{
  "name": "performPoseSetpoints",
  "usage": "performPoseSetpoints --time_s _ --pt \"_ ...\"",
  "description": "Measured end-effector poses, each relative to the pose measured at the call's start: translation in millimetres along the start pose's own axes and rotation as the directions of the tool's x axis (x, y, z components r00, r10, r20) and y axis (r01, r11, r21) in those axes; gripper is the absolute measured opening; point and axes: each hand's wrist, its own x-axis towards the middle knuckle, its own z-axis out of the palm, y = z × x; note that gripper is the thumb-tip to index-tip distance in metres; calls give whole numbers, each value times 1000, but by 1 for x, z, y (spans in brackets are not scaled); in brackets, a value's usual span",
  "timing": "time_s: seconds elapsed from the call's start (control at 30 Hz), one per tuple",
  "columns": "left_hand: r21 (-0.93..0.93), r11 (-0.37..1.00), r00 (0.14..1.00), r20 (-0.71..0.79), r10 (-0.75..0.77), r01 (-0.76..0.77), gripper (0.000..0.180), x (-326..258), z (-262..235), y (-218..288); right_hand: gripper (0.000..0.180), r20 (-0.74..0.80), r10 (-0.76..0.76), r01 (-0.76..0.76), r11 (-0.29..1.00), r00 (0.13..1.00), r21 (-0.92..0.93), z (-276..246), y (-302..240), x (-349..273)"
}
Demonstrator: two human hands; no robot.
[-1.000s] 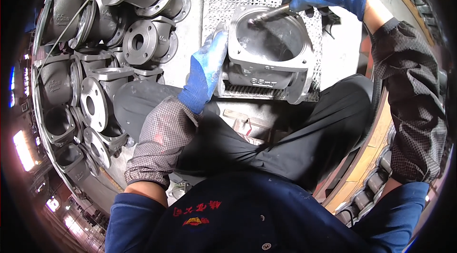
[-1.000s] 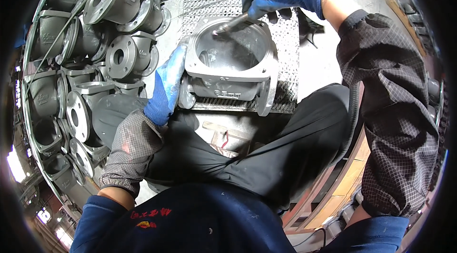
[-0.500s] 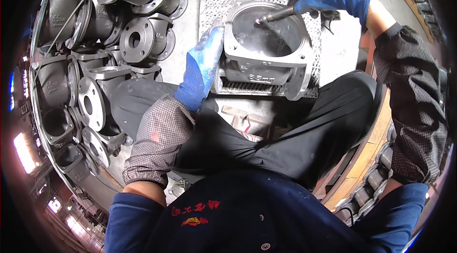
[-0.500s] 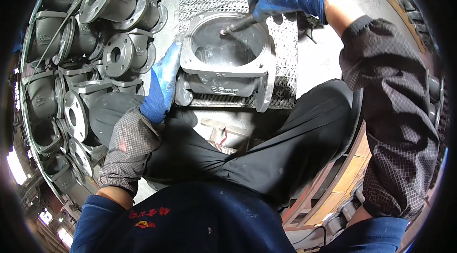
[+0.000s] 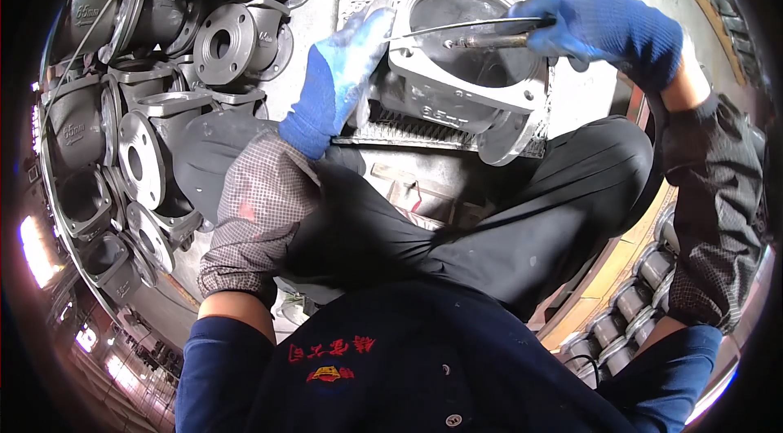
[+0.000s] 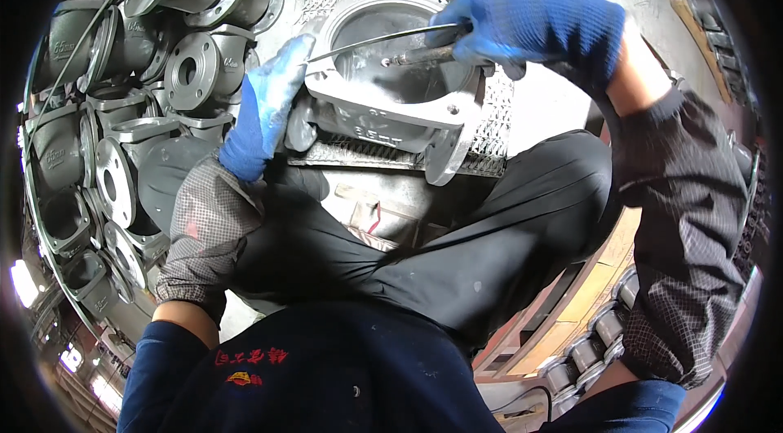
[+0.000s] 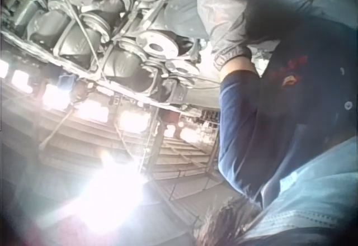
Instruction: The person picks up a metal pipe fitting from a pile and places it on a work surface. Using a rotary tool, they grind the inner and outer surfaces of the fitting, turning and repositioning the object by hand to reach different areas.
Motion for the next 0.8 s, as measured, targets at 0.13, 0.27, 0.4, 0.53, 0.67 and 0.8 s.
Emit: performPoseSetpoints --time_s 0.13,0.27,0.4,0.53,0.67,0.8 --pt "259 885 922 128 366 -387 39 10 -6 10 46 -73 10 -11 1000 997 -12 18 -1 -35" --pt "395 898 977 158 140 -193 42 8 8 42 39 -244 -141 140 990 959 -20 40 5 -49" --pt "388 902 981 124 152 -189 36 7 28 53 37 -400 -234 58 912 886 -406 55 2 -48" --pt "574 538 783 378 494 -617 40 7 24 50 36 -357 -123 -87 850 926 -519 66 -12 -53" --pt "518 809 957 218 191 -279 50 -2 39 69 34 -439 -116 -127 864 891 -487 75 -8 -58" --pt "525 718 888 322 329 -457 60 2 33 63 33 -424 -56 -170 862 904 -477 77 -8 -62"
